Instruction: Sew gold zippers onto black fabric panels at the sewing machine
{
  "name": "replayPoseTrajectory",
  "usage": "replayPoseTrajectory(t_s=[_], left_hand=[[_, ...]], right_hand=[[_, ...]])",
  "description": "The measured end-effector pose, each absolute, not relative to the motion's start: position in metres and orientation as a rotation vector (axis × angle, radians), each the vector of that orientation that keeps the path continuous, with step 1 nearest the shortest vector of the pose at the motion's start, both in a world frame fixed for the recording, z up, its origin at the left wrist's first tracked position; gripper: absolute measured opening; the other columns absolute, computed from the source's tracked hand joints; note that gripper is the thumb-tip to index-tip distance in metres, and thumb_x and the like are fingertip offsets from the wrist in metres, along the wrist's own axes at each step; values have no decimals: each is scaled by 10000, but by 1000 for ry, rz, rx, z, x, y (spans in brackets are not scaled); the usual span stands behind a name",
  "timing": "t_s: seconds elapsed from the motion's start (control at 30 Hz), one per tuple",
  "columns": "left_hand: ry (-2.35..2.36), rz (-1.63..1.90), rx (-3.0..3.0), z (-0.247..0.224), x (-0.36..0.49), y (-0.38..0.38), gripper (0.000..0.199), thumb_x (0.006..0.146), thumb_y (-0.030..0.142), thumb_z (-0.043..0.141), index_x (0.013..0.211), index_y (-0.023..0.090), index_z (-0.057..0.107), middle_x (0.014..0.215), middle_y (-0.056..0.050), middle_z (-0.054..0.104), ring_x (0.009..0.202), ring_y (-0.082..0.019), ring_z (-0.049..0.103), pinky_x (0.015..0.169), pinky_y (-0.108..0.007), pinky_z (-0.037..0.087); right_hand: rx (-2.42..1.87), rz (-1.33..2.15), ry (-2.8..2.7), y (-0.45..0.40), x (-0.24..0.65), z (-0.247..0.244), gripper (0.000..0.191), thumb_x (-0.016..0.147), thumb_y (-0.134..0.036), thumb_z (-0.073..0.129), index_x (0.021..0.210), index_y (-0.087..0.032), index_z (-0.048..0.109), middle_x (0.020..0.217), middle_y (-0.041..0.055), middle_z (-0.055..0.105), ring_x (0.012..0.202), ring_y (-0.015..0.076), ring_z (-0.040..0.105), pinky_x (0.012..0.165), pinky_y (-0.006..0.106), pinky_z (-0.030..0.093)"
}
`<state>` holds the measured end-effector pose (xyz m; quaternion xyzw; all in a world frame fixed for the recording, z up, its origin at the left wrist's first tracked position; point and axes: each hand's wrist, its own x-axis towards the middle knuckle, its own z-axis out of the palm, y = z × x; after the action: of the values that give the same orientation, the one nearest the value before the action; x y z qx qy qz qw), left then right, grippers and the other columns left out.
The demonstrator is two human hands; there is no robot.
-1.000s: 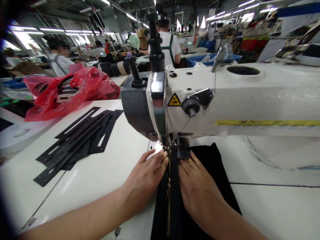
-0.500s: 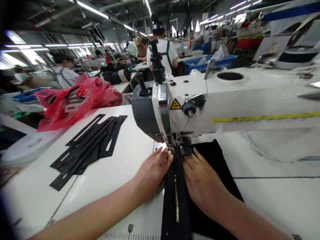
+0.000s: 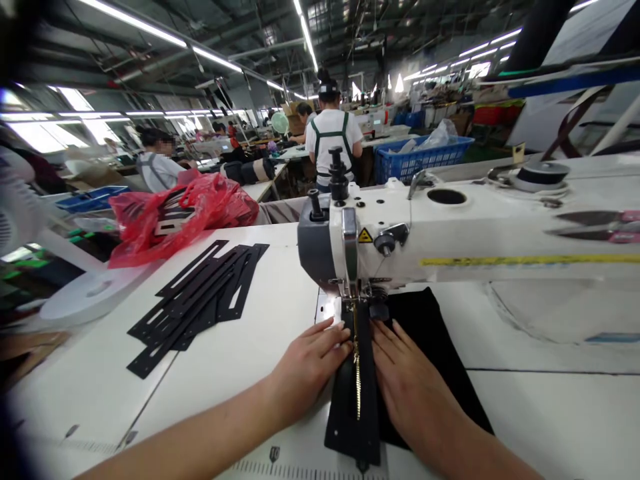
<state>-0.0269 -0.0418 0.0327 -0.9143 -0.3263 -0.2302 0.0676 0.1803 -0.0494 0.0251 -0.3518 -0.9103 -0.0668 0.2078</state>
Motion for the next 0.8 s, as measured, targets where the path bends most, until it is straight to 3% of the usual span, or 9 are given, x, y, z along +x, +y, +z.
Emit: replayPoseTrajectory(t_s=[0.2,0.5,0.7,0.8], left_hand=[[-963,-797,-2758,35,-25,-29,239,917,101,386,984,79,614,1018,-114,650,998,-192,612,987,-368,448],[-1022,-779,-2859,37,-25,-8,247,917,118,369,971,77,607,900,-107,615,947,-195,586,957,-360,452],[-1114,-769,-2916,37,-28,-7,243,880,91,415,1063,78,574,1027,-128,583,1097,-217,512,1037,-371,371],[-1129,-799,-2939,38,-31,-10,282,850,95,440,1104,79,560,1118,-148,559,1123,-231,499,1055,-404,347]], right_hand=[[-993,-147,-2522,-38,180,26,502,815,-60,362,1311,-85,437,1251,165,536,1207,236,461,974,470,429],[-933,-22,-2495,-16,174,29,517,815,-36,342,1323,-100,411,1225,162,552,1182,230,485,980,469,423],[-975,57,-2385,-11,177,33,446,837,-94,383,1270,-162,467,1197,118,563,1135,219,511,942,404,448],[-1076,114,-2378,-12,173,42,348,797,-237,547,1138,-168,552,1126,120,583,1045,255,542,855,397,480]])
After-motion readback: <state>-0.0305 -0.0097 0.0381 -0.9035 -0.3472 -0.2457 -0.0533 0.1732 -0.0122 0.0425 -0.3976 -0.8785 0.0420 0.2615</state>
